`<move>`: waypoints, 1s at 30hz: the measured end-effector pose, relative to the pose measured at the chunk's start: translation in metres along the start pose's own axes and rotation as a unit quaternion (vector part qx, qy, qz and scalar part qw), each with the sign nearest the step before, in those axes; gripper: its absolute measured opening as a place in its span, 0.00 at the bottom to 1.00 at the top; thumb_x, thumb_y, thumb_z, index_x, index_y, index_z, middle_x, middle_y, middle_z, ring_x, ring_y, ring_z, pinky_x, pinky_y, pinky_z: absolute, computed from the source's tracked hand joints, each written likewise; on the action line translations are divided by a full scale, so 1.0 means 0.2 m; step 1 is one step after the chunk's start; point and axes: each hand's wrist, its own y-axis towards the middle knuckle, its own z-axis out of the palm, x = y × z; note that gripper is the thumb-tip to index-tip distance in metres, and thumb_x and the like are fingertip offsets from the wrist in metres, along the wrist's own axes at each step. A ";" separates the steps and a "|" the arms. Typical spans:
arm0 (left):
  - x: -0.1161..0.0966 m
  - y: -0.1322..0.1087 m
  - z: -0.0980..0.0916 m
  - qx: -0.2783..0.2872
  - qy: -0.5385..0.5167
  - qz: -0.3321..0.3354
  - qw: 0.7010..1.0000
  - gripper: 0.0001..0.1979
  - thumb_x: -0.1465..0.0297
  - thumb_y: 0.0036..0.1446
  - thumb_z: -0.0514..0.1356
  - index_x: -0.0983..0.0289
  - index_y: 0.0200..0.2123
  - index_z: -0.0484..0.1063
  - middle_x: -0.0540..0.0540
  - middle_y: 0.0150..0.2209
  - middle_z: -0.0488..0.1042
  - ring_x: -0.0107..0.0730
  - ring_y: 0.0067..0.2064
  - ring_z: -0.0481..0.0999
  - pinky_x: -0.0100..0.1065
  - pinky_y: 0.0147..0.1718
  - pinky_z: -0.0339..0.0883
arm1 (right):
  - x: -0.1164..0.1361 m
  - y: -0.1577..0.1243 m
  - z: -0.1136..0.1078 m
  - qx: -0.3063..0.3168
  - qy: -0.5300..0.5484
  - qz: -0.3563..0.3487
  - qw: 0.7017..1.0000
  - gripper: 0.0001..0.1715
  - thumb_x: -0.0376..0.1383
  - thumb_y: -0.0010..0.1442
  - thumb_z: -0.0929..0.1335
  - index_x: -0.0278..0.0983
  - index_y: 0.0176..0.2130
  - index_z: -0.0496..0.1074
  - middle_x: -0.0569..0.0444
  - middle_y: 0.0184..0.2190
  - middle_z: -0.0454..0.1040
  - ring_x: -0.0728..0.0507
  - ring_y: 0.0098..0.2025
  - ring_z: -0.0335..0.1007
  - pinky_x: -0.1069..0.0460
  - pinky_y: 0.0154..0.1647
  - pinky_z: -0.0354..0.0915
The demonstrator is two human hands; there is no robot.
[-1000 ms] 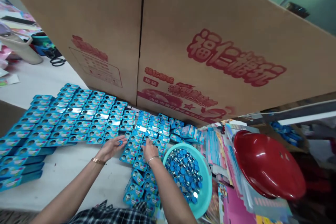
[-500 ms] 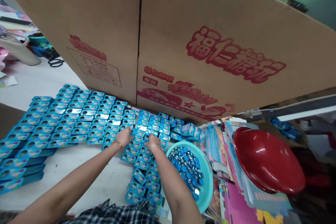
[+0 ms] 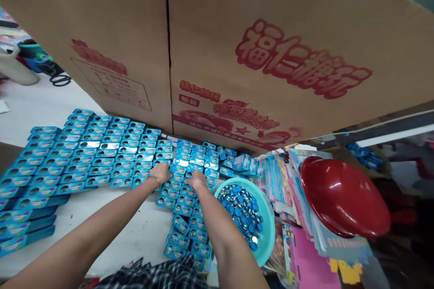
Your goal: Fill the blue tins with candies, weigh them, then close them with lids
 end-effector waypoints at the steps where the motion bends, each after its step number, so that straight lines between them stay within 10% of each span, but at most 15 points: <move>1: 0.00 0.00 0.00 -0.003 0.018 -0.001 1.000 0.16 0.62 0.59 0.61 0.66 0.46 0.72 0.59 0.47 0.74 0.40 0.49 0.73 0.46 0.49 0.67 | 0.00 0.00 0.00 -0.002 0.008 0.004 1.000 0.22 0.48 0.44 0.75 0.38 0.36 0.76 0.44 0.41 0.79 0.34 0.44 0.76 0.49 0.37 0.68; 9: 0.02 -0.02 0.01 -0.021 0.098 0.028 0.995 0.16 0.62 0.57 0.61 0.67 0.43 0.73 0.64 0.45 0.76 0.43 0.46 0.76 0.40 0.43 0.69 | 0.05 -0.01 0.03 -0.033 0.174 0.053 0.983 0.13 0.31 0.38 0.77 0.37 0.27 0.73 0.42 0.43 0.77 0.32 0.53 0.71 0.50 0.42 0.66; 13: -0.02 -0.07 -0.03 -0.047 0.091 0.074 0.992 0.14 0.64 0.58 0.60 0.65 0.44 0.73 0.66 0.44 0.77 0.50 0.48 0.77 0.38 0.41 0.67 | -0.03 -0.07 0.02 -0.032 0.347 0.082 0.934 0.17 0.32 0.38 0.78 0.37 0.21 0.66 0.50 0.28 0.76 0.40 0.39 0.75 0.55 0.30 0.64; 17: -0.17 -0.07 -0.02 -0.075 0.063 0.141 0.985 0.20 0.61 0.64 0.53 0.62 0.56 0.66 0.63 0.49 0.75 0.43 0.51 0.75 0.36 0.44 0.67 | -0.21 -0.16 -0.04 -0.008 0.573 0.080 0.815 0.22 0.43 0.56 0.71 0.38 0.21 0.59 0.61 0.14 0.61 0.52 0.18 0.60 0.58 0.19 0.56; 24: -0.38 -0.01 0.16 -0.030 0.028 0.205 0.978 0.17 0.64 0.61 0.60 0.66 0.51 0.69 0.59 0.53 0.70 0.40 0.50 0.72 0.47 0.49 0.68 | -0.28 -0.22 -0.06 0.032 0.826 0.057 0.560 0.18 0.37 0.68 0.57 0.37 0.28 0.64 0.58 0.19 0.66 0.53 0.18 0.58 0.59 0.20 0.58; 30: -0.26 -0.04 0.13 -0.042 -0.143 0.176 0.973 0.18 0.59 0.64 0.53 0.67 0.44 0.72 0.57 0.41 0.76 0.35 0.41 0.76 0.38 0.40 0.71 | -0.20 -0.23 0.05 0.092 0.866 0.077 0.485 0.10 0.34 0.66 0.59 0.37 0.35 0.68 0.53 0.27 0.72 0.49 0.29 0.72 0.53 0.31 0.69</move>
